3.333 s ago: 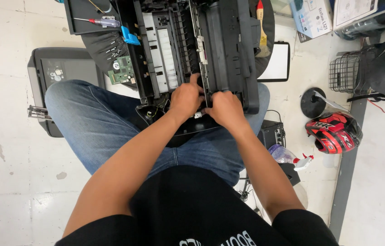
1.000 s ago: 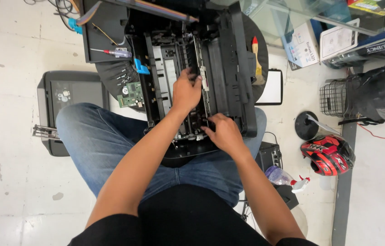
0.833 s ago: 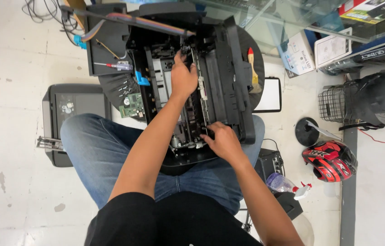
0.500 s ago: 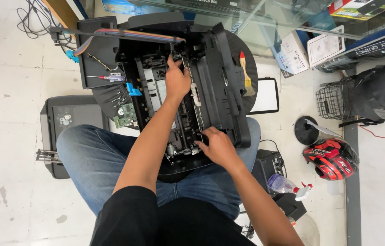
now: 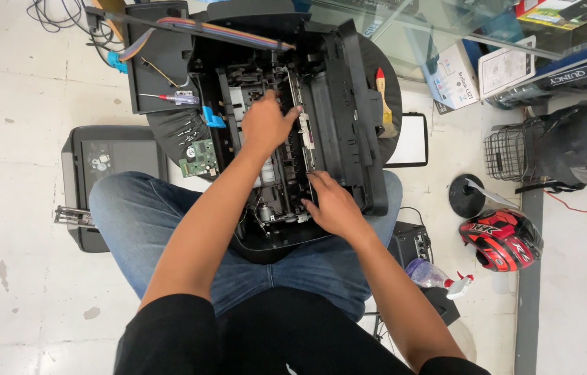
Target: The person works on the internal mechanism of a disassembled printer, manipulating wires, gears, and plastic components with both hands. They adjust and reposition parts within the printer's chassis throughout the clip.
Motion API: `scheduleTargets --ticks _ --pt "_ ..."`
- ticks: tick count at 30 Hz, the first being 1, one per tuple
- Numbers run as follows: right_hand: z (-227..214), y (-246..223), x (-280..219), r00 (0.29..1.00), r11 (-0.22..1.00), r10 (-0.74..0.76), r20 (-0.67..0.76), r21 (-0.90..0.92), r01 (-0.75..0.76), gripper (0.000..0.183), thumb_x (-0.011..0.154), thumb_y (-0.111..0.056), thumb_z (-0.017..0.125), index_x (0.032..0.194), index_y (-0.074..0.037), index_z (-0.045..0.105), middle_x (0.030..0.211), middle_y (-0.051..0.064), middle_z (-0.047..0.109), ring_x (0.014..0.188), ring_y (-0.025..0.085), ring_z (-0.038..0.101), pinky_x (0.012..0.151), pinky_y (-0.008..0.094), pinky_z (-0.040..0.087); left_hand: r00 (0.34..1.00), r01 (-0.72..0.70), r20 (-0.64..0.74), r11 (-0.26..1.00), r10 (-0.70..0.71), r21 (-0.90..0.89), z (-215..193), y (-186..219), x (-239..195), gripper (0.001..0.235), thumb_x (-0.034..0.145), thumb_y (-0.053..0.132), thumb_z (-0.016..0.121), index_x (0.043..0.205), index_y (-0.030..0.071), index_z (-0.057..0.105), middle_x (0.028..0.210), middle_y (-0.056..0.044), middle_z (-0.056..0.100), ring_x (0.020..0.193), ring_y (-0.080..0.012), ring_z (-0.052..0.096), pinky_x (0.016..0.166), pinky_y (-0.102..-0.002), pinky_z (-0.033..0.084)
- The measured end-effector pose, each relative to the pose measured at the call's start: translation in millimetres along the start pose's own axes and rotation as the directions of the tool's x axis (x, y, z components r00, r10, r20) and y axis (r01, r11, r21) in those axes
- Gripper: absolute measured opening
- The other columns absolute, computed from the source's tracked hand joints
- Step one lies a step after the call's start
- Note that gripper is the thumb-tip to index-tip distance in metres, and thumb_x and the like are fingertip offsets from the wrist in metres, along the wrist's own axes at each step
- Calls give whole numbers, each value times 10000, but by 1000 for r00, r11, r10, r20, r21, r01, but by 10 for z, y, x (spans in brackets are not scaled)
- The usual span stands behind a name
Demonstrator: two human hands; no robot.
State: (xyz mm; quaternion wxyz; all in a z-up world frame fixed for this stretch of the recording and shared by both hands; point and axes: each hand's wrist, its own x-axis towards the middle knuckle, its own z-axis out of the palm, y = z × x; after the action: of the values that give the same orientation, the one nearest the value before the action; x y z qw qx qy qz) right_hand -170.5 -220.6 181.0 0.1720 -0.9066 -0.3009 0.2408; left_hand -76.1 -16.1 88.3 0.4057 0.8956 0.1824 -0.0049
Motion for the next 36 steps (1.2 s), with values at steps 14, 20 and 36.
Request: scheduleTargets --ticks 14,20,36 --pt "11 -77 -3 997 998 -12 75 -53 16 571 968 -178 638 1472 46 491 1440 251 530 1307 409 559 1043 471 534 996 89 19 996 -89 8 10 50 -82 614 857 441 835 1095 -86 630 873 -288 700 855 -426 744 637 -524 622" --pt "-30 -132 14 991 997 -16 133 -67 25 603 965 -173 631 1497 51 456 1429 257 540 1322 406 537 1065 462 512 997 81 -13 993 -80 87 99 -15 -11 549 845 395 854 1044 -62 625 839 -274 710 824 -403 749 601 -505 630" --pt "-125 -81 -23 992 1000 9 122 -2 -8 606 994 -209 611 1516 39 431 1462 262 518 1362 413 510 1109 485 472 987 134 98 989 -127 -66 -155 120 -77 680 834 439 864 1139 -116 616 990 -315 712 943 -435 734 673 -525 638"
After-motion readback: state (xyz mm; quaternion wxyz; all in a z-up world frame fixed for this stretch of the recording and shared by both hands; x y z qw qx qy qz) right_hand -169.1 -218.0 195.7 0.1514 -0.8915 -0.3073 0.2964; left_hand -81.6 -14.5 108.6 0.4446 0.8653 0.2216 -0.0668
